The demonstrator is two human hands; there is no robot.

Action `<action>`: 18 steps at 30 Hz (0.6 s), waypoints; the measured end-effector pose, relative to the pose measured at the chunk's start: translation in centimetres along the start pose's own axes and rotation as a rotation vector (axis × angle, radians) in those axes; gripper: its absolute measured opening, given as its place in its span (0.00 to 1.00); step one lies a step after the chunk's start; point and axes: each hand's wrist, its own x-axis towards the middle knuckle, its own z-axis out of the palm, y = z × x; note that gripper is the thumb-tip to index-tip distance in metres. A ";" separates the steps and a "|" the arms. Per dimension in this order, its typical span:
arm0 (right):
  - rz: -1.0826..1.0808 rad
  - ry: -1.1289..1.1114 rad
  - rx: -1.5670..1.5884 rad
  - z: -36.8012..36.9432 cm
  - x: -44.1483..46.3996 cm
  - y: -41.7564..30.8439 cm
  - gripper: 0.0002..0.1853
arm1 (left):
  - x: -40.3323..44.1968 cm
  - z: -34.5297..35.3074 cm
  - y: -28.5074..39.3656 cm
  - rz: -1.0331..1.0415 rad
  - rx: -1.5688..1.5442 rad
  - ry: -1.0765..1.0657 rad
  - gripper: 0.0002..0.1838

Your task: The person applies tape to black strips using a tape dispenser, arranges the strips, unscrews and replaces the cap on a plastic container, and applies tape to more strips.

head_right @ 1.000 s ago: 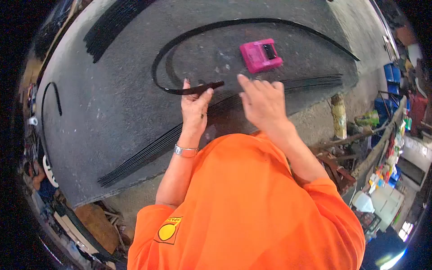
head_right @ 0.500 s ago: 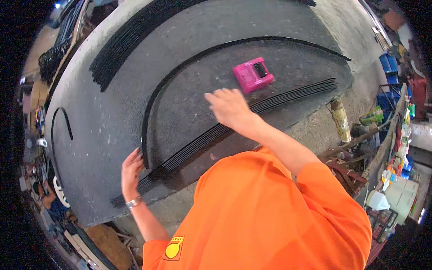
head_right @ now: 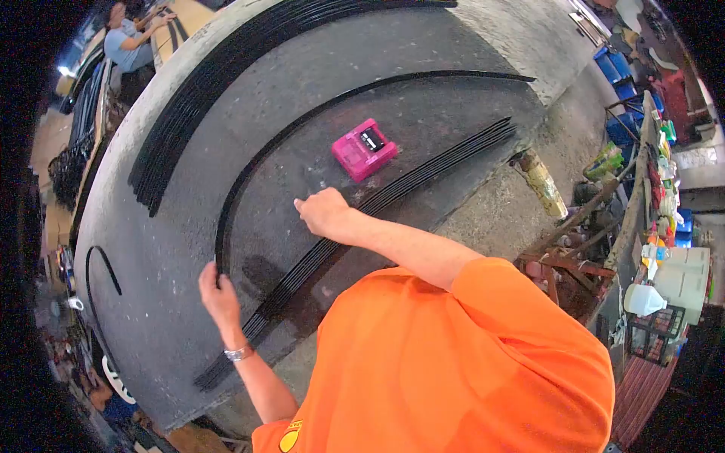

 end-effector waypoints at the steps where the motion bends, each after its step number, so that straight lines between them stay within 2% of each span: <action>1: -0.007 -0.004 0.004 -0.2 -0.1 0.4 0.17 | 0.1 1.8 1.1 0.074 0.039 -0.028 0.20; 2: -0.007 -0.038 -0.008 -0.6 -0.3 0.8 0.14 | 0.1 3.2 2.4 0.079 0.035 -0.057 0.21; 5: -0.015 0.178 0.069 -4.1 -3.0 3.4 0.14 | -0.1 6.7 4.9 -0.010 0.033 -0.119 0.25; 6: 0.065 0.120 0.060 -5.3 -3.5 5.2 0.14 | -0.1 7.3 5.5 -0.037 0.091 -0.157 0.27; 8: 0.181 0.149 0.064 -8.7 -5.4 9.8 0.15 | -0.4 8.1 6.6 -0.104 0.218 -0.231 0.29; 9: 0.190 0.233 0.030 -9.2 -6.3 13.1 0.15 | -0.5 8.5 6.5 -0.099 0.220 -0.235 0.30; 10: 0.333 0.283 0.041 -9.5 -6.8 16.4 0.14 | -0.7 8.9 6.0 -0.096 0.227 -0.239 0.30; 13: 0.498 0.501 -0.045 -10.1 -9.7 26.0 0.15 | -0.7 9.6 5.2 -0.110 0.244 -0.262 0.32; 15: 0.683 0.383 -0.038 -12.3 -11.5 29.3 0.18 | -0.6 9.9 5.8 -0.143 0.252 -0.271 0.32; 18: 0.670 0.330 -0.047 -10.6 -12.8 34.4 0.20 | -0.2 10.2 7.1 -0.203 0.289 -0.285 0.31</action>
